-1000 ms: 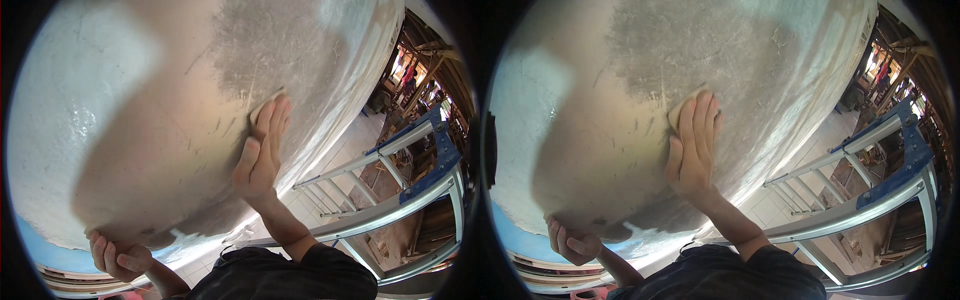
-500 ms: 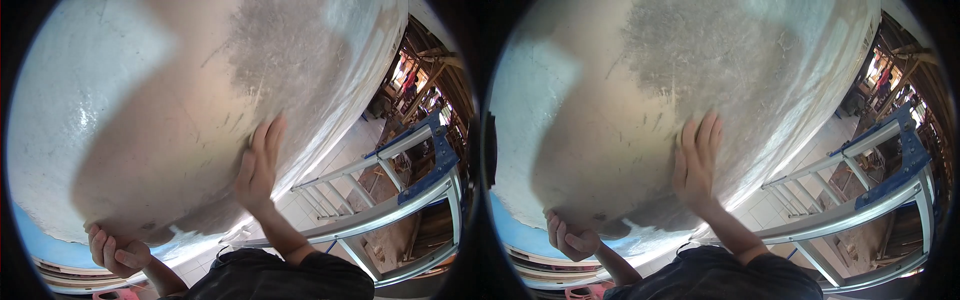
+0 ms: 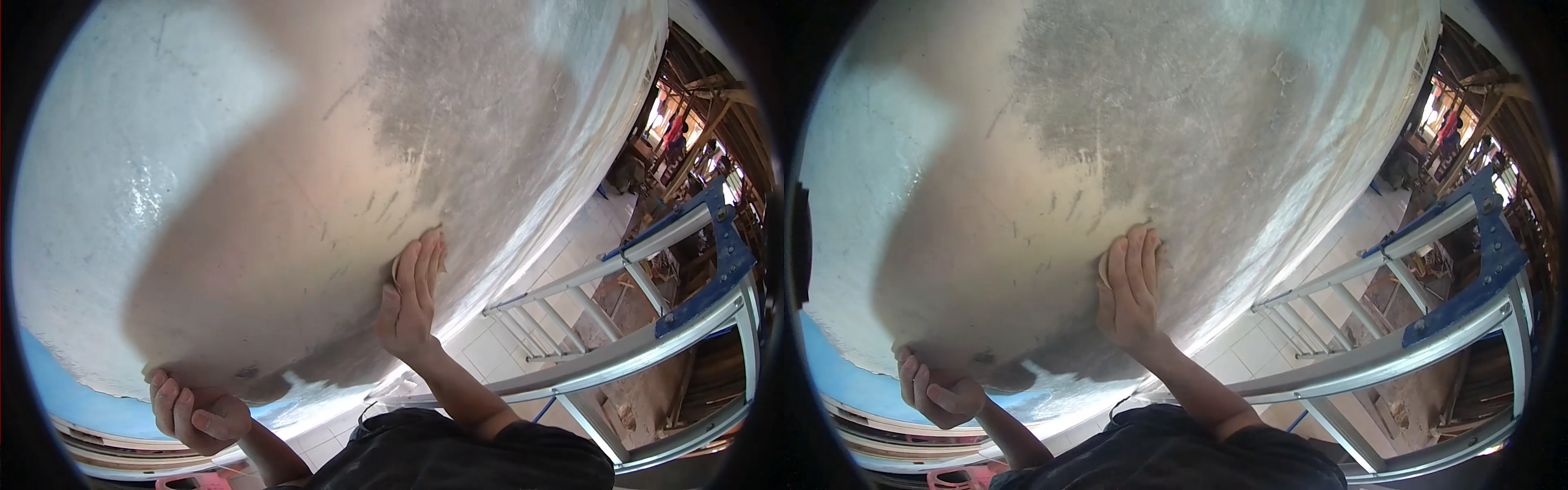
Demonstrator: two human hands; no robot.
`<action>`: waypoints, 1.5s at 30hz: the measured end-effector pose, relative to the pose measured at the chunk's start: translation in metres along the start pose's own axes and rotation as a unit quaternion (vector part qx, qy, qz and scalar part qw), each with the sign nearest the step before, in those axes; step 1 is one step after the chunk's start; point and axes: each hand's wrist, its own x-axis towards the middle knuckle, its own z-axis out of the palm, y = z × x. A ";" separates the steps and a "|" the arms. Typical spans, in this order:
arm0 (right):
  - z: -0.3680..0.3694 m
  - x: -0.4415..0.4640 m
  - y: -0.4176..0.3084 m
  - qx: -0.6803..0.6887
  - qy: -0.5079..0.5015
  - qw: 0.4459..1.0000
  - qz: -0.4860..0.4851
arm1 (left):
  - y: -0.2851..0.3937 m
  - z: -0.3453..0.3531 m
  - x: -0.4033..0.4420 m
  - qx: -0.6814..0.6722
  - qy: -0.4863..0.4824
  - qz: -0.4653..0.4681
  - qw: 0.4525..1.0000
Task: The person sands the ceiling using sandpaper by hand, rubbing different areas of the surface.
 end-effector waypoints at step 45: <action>-0.024 0.053 0.011 0.053 0.115 0.992 0.008 | 0.015 0.016 0.008 0.027 0.043 -0.031 0.998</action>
